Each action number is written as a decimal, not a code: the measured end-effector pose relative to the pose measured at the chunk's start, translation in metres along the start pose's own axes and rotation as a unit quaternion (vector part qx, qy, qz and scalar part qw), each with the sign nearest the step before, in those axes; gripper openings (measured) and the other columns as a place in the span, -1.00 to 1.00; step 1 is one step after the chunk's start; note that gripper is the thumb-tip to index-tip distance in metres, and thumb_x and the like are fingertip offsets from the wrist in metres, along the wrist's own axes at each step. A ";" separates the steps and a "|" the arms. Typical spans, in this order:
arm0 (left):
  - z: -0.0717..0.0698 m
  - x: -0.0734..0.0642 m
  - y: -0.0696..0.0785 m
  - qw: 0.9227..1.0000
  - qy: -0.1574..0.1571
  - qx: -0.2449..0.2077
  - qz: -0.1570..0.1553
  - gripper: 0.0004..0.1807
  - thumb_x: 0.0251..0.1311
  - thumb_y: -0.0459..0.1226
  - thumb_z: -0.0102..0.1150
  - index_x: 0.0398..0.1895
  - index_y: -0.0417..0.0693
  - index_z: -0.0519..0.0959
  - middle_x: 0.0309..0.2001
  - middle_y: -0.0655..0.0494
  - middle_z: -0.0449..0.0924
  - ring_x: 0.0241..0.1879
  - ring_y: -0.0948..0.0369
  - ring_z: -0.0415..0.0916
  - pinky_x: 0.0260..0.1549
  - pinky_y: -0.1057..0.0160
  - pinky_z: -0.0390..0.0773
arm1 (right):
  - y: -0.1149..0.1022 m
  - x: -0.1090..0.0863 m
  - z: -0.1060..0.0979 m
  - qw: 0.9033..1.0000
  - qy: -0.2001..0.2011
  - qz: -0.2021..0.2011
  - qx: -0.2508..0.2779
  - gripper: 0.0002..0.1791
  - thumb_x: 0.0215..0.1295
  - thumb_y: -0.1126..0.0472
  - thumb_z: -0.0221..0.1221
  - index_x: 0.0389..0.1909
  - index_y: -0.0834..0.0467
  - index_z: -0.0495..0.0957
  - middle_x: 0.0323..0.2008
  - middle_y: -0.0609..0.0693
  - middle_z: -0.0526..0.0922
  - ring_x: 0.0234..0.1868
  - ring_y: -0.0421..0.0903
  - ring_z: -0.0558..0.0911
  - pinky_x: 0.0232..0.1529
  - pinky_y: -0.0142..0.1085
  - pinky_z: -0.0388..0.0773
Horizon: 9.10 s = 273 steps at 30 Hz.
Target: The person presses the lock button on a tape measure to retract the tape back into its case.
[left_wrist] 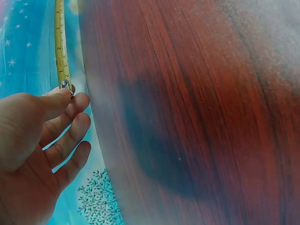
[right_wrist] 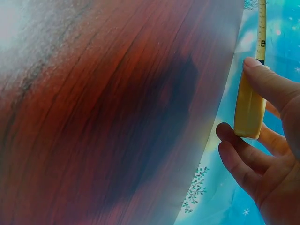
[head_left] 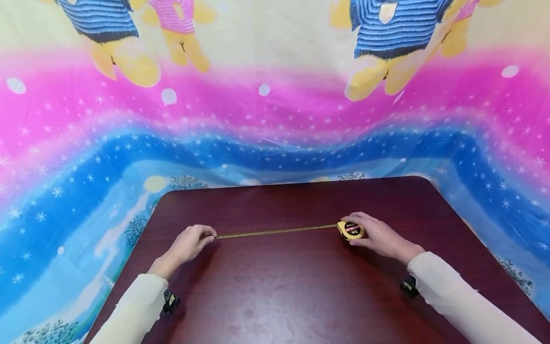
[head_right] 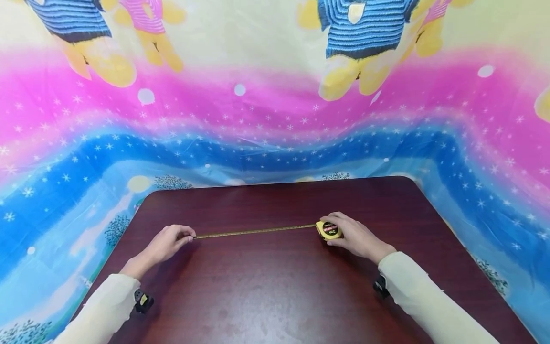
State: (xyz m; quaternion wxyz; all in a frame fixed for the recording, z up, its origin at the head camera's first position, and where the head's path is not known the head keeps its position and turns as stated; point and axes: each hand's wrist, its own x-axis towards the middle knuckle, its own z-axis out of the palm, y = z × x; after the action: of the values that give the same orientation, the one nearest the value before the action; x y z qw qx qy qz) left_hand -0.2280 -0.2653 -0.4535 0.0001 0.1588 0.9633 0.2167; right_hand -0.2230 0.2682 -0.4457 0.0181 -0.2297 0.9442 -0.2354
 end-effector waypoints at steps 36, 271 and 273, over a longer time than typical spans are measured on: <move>0.026 0.005 0.018 1.000 0.003 -0.028 -0.005 -0.87 0.39 -0.32 0.20 -0.18 0.07 0.72 -0.25 0.21 0.74 -0.34 0.36 0.56 -0.27 0.23 0.55 | 0.000 -0.013 0.011 1.000 0.011 0.005 -0.005 -0.29 0.19 0.09 0.45 0.37 0.01 0.45 0.27 0.05 0.51 0.17 0.02 0.55 0.16 0.04 0.56; 0.052 0.067 0.122 0.994 -0.051 -0.004 0.098 -0.90 0.38 -0.25 0.23 -0.17 0.08 0.72 -0.22 0.21 0.76 -0.19 0.26 0.66 -0.11 0.17 0.62 | -0.065 0.038 0.026 0.998 -0.064 -0.025 -0.014 -0.30 0.24 0.05 0.41 0.40 -0.02 0.42 0.30 0.04 0.48 0.22 0.00 0.55 0.17 -0.02 0.58; 0.051 0.069 0.122 0.994 -0.049 -0.003 0.099 -0.90 0.38 -0.25 0.23 -0.17 0.08 0.73 -0.22 0.22 0.76 -0.20 0.27 0.65 -0.12 0.17 0.62 | -0.066 0.040 0.026 0.998 -0.064 -0.026 -0.014 -0.30 0.24 0.05 0.41 0.40 -0.02 0.42 0.30 0.04 0.48 0.21 0.00 0.55 0.17 -0.02 0.58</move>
State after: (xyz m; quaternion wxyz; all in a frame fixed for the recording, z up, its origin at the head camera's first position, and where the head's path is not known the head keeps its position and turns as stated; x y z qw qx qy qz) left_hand -0.2528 -0.1186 -0.4440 0.0265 0.2641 0.9408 0.2108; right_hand -0.2267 0.1877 -0.4357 0.0696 -0.2688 0.9380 -0.2077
